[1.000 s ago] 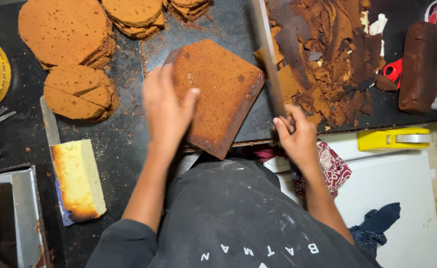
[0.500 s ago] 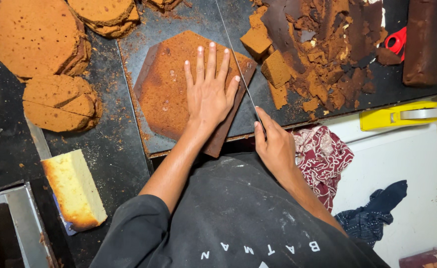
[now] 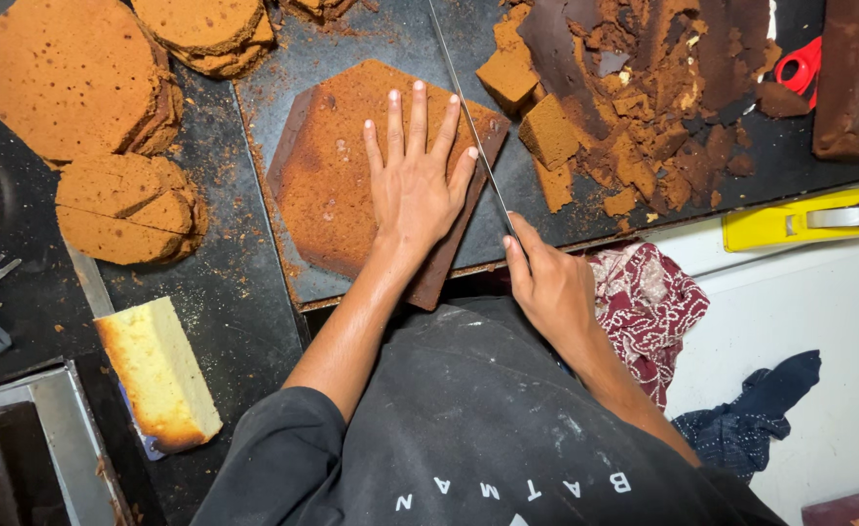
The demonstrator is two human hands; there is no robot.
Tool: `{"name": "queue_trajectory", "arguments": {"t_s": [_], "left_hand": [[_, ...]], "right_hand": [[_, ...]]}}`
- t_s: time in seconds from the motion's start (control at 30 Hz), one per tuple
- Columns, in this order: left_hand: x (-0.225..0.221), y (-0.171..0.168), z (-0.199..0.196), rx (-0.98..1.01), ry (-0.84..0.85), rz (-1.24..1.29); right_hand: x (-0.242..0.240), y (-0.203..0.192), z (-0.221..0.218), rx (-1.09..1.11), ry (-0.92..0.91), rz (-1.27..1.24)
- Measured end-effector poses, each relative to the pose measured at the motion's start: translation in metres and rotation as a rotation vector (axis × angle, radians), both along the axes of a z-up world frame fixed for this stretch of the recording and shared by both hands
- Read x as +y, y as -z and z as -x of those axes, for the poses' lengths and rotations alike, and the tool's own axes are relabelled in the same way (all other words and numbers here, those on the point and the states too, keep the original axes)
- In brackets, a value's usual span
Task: The person slices a large round chocolate cake into thin circular layers using a long bread knife, then separates the layers by hand and picks off small crumbs from the surface.
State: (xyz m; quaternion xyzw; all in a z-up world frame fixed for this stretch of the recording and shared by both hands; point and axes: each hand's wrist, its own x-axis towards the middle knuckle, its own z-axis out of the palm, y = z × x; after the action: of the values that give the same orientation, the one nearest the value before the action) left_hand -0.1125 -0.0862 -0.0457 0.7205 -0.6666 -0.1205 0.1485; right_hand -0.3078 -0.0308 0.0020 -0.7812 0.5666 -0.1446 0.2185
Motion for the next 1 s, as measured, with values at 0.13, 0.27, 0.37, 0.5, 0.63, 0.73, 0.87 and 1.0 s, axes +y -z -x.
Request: {"name": "queue_trajectory", "arguments": {"t_s": [0.13, 0.27, 0.37, 0.5, 0.63, 0.73, 0.87, 1.0], "left_hand": [[0.0005, -0.0001, 0.0001, -0.006, 0.004, 0.017], [0.0009, -0.0023, -0.0004, -0.005, -0.002, 0.012], [0.0012, -0.004, -0.0004, 0.003, 0.001, -0.018], [0.0006, -0.0033, -0.0004, -0.004, 0.004, -0.016], [0.001, -0.0014, -0.0006, 0.007, 0.006, -0.021], [-0.0007, 0.0006, -0.0004, 0.008, 0.009, -0.027], [0.0002, 0.0018, -0.001, 0.022, 0.007, -0.039], [0.0, 0.0014, -0.001, 0.023, 0.009, -0.026]], "right_hand": [[-0.0011, 0.0042, 0.0008, -0.011, 0.002, 0.0], [-0.0009, 0.0073, 0.0014, -0.015, -0.023, 0.049], [0.0002, 0.0053, 0.0022, -0.024, -0.028, 0.057], [-0.0015, 0.0029, 0.0011, 0.005, -0.01, -0.022], [-0.0014, 0.0031, -0.0011, 0.007, -0.037, 0.054], [-0.0018, 0.0033, -0.0015, -0.004, -0.03, 0.02], [-0.0029, 0.0047, -0.0026, 0.008, -0.031, 0.027], [-0.0025, 0.0047, -0.0021, -0.005, -0.042, 0.051]]}}
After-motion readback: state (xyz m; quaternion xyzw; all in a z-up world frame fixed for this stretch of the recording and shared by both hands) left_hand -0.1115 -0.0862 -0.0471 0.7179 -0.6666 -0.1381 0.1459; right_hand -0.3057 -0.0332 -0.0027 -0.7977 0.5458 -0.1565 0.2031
